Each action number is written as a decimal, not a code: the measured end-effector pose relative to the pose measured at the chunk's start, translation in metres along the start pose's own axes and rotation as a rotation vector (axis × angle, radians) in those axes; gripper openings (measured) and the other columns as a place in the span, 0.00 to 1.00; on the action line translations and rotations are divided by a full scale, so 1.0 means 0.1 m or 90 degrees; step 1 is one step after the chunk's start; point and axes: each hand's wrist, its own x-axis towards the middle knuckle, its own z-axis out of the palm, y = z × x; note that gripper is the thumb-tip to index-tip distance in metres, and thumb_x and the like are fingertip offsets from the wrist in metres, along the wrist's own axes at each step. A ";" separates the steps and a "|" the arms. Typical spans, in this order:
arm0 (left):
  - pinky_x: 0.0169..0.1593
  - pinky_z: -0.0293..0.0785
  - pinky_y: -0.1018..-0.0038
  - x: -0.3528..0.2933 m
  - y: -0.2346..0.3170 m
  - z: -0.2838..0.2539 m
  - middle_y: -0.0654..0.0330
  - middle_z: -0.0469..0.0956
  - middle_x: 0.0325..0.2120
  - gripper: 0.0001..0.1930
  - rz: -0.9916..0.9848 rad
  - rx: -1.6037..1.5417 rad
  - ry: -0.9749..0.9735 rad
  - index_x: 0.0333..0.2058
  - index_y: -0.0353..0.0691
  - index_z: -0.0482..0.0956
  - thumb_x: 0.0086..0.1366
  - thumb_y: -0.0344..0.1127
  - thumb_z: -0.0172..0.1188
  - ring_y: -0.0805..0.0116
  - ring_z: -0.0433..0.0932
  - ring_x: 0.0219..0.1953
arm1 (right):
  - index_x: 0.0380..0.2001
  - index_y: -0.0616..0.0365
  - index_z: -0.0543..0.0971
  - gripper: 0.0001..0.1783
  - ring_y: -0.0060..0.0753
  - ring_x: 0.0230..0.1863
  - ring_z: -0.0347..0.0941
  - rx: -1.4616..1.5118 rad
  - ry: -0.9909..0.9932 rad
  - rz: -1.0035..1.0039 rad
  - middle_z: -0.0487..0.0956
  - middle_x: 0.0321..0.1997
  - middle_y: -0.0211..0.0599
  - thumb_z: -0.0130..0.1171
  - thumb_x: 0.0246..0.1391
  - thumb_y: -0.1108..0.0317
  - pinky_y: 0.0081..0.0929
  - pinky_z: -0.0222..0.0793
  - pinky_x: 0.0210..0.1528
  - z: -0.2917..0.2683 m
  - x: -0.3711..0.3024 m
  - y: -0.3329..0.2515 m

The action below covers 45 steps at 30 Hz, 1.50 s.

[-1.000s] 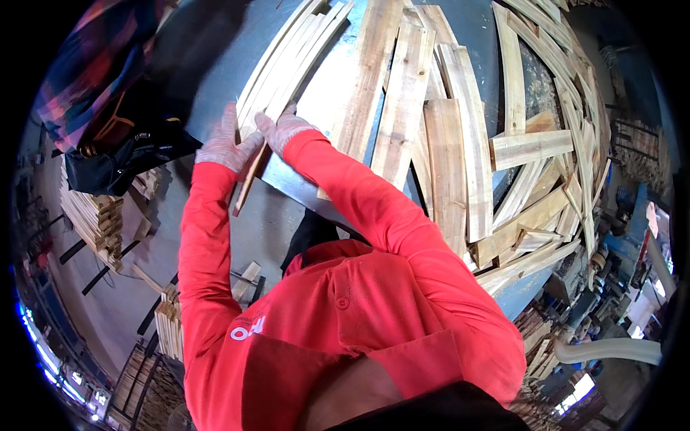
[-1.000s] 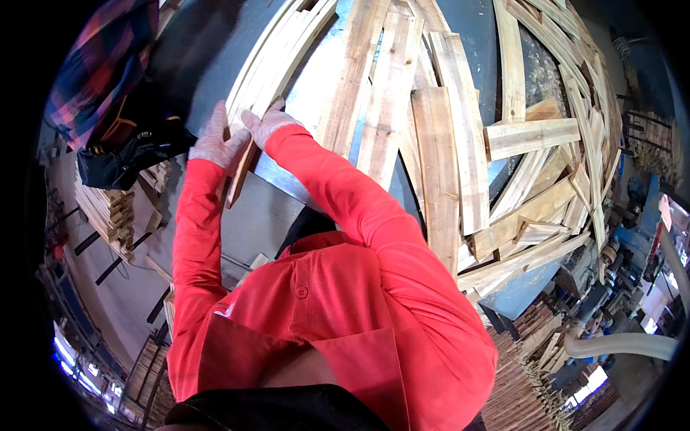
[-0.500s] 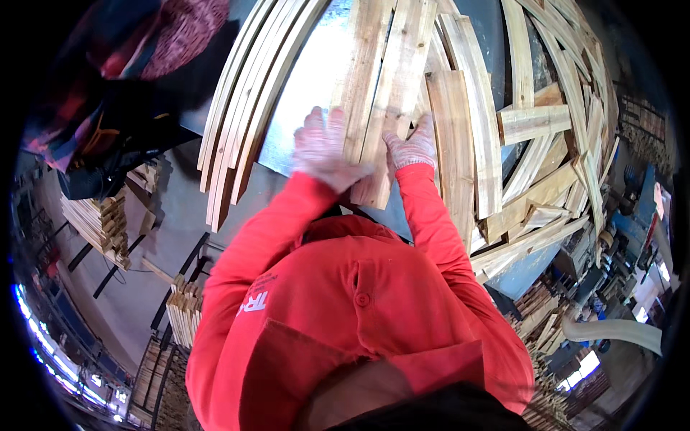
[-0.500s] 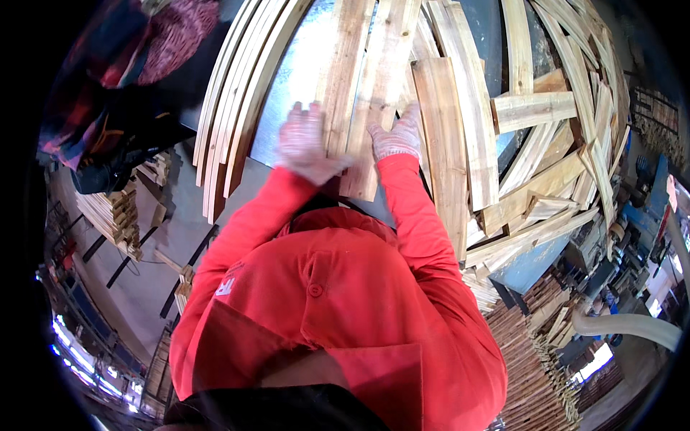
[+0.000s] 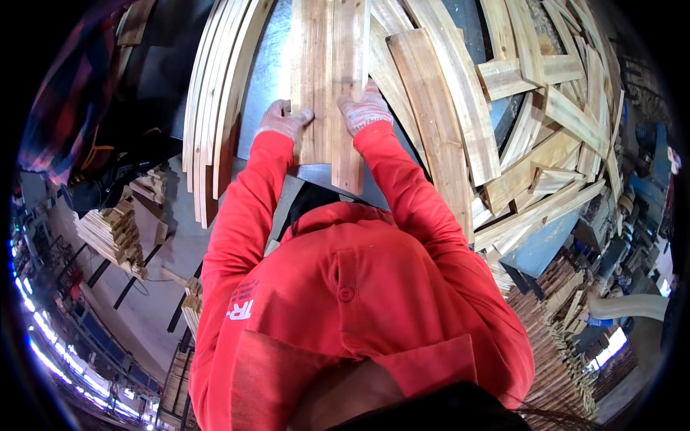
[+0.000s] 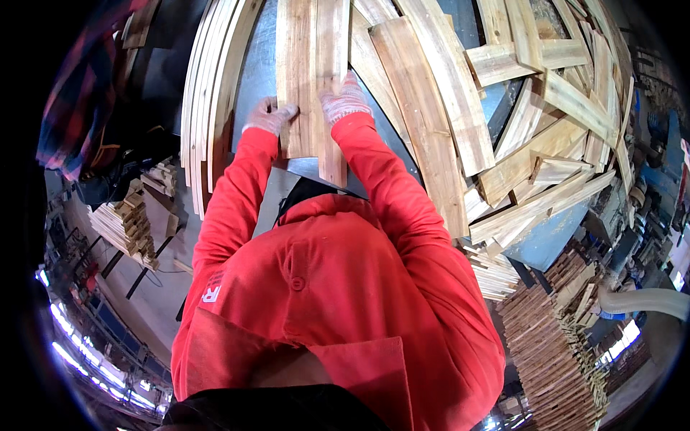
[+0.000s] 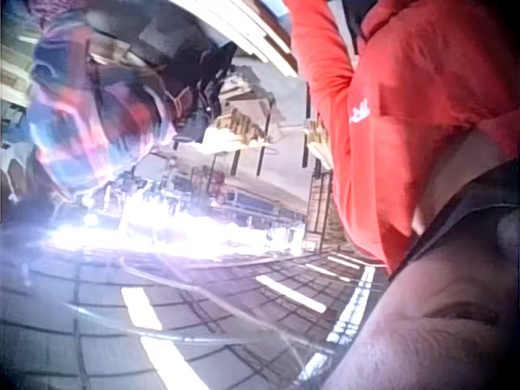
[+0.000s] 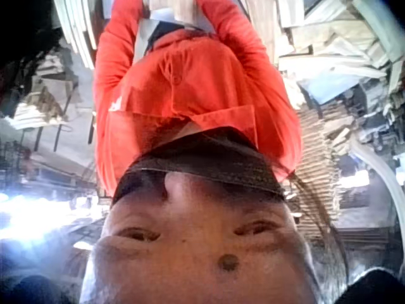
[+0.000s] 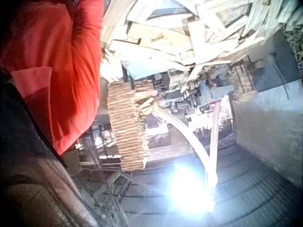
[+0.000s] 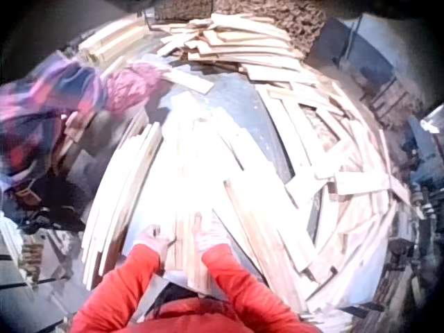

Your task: The person sorts wooden planks on a metal table, picking them up from a disorganized pile and arranging them into neat stacks. The person handles the wood by hand, repeatedly lifting and placing pieces to create organized piles.

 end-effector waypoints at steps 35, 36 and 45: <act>0.52 0.70 0.50 -0.64 -0.23 -0.60 0.42 0.65 0.56 0.47 0.136 0.424 0.249 0.67 0.44 0.42 0.55 0.42 0.62 0.43 0.71 0.54 | 0.61 0.61 0.63 0.46 0.52 0.66 0.58 -0.336 0.101 -0.291 0.64 0.64 0.53 0.59 0.46 0.41 0.38 0.55 0.66 -0.15 0.44 -0.68; 0.51 0.70 0.49 -0.70 -0.21 -0.60 0.43 0.67 0.53 0.45 0.115 0.441 0.256 0.67 0.44 0.43 0.56 0.42 0.60 0.44 0.71 0.53 | 0.64 0.61 0.59 0.53 0.49 0.66 0.57 -0.413 -0.085 -0.160 0.64 0.64 0.52 0.63 0.41 0.40 0.44 0.55 0.66 -0.67 0.32 -0.83; 0.53 0.72 0.63 -0.93 0.04 -1.25 0.45 0.71 0.52 0.38 0.364 0.284 0.364 0.58 0.33 0.63 0.53 0.46 0.66 0.49 0.74 0.50 | 0.68 0.61 0.45 0.68 0.59 0.63 0.60 -0.306 0.033 -0.396 0.60 0.63 0.64 0.75 0.30 0.49 0.41 0.58 0.64 -1.10 -0.17 -0.51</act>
